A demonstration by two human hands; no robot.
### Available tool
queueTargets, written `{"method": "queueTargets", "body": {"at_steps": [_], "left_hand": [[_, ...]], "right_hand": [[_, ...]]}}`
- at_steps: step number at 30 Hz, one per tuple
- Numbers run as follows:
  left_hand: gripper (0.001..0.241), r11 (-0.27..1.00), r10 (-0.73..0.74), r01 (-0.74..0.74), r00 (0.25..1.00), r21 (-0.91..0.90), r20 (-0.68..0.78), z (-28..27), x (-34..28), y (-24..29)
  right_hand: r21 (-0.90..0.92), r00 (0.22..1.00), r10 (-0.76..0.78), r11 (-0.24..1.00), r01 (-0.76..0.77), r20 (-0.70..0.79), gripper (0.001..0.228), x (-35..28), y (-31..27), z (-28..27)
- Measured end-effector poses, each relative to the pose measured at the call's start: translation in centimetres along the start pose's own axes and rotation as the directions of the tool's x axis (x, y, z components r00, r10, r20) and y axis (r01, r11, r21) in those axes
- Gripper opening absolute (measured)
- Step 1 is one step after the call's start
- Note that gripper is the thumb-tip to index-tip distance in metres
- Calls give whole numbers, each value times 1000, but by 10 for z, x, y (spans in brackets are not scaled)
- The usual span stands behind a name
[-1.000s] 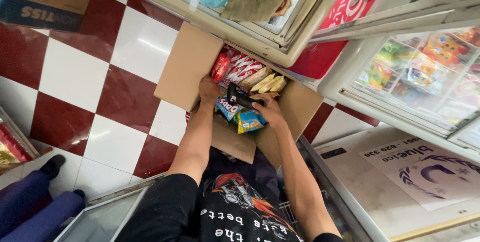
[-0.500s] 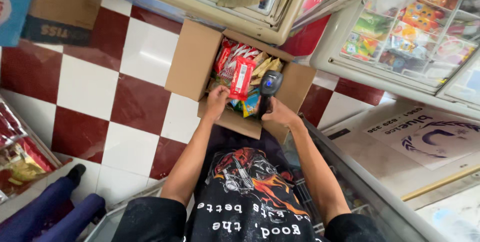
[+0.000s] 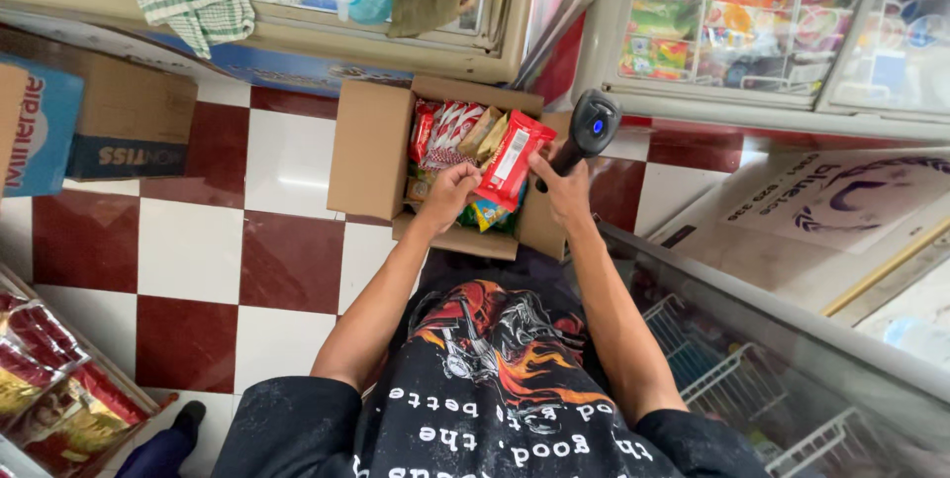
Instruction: The person uses a handheld barcode scanner to scan various snack items from a cardboard box and place some on a shelf.
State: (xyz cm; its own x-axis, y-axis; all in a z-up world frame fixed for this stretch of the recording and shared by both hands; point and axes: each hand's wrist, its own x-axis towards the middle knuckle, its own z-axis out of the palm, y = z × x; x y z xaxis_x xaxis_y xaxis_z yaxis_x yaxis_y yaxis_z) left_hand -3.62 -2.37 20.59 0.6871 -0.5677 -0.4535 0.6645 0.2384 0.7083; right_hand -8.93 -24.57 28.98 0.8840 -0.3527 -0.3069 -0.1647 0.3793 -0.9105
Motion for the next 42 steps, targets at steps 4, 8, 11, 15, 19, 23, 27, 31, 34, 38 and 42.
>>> {"method": "queueTargets", "body": {"at_steps": [4,8,11,15,19,23,27,31,34,38,42], "left_hand": [[7,950,129,-147,988,274,82,19,8,7],[7,970,117,-104,992,218,-50,48,9,22],[13,981,189,-194,951,3,-246,77,27,24],[22,886,451,-452,781,107,-432,116,48,16],[25,788,430,-586,744,-190,-512,170,38,18],[44,802,270,-484,817,-351,-509,204,31,16],[37,792,280,-542,731,-281,-622,177,36,-9],[37,688,290,-661,628,-299,-722,136,19,-2],[39,573,277,-731,598,-370,-752,122,8,9],[41,476,210,-763,582,-437,-786,115,0,9],[42,537,202,-737,586,-412,-785,109,-6,1]], "right_hand": [[-23,977,-184,983,183,-108,34,21,-19,-5],[51,989,-129,990,133,-78,32,34,-37,-31],[100,997,-80,992,81,-12,27,52,-52,-54],[69,998,-14,998,10,68,25,73,-73,-81],[145,990,-20,989,-1,139,26,86,-77,-92],[143,975,24,988,-57,223,26,92,-78,-92],[-140,931,58,990,-8,361,22,92,-99,-88],[-398,864,-76,865,305,498,25,80,-126,-71],[-455,837,-95,803,384,539,19,74,-128,-61],[-557,826,269,828,64,495,21,67,-107,-48],[-618,809,430,778,-108,401,22,53,-94,-41]]}}
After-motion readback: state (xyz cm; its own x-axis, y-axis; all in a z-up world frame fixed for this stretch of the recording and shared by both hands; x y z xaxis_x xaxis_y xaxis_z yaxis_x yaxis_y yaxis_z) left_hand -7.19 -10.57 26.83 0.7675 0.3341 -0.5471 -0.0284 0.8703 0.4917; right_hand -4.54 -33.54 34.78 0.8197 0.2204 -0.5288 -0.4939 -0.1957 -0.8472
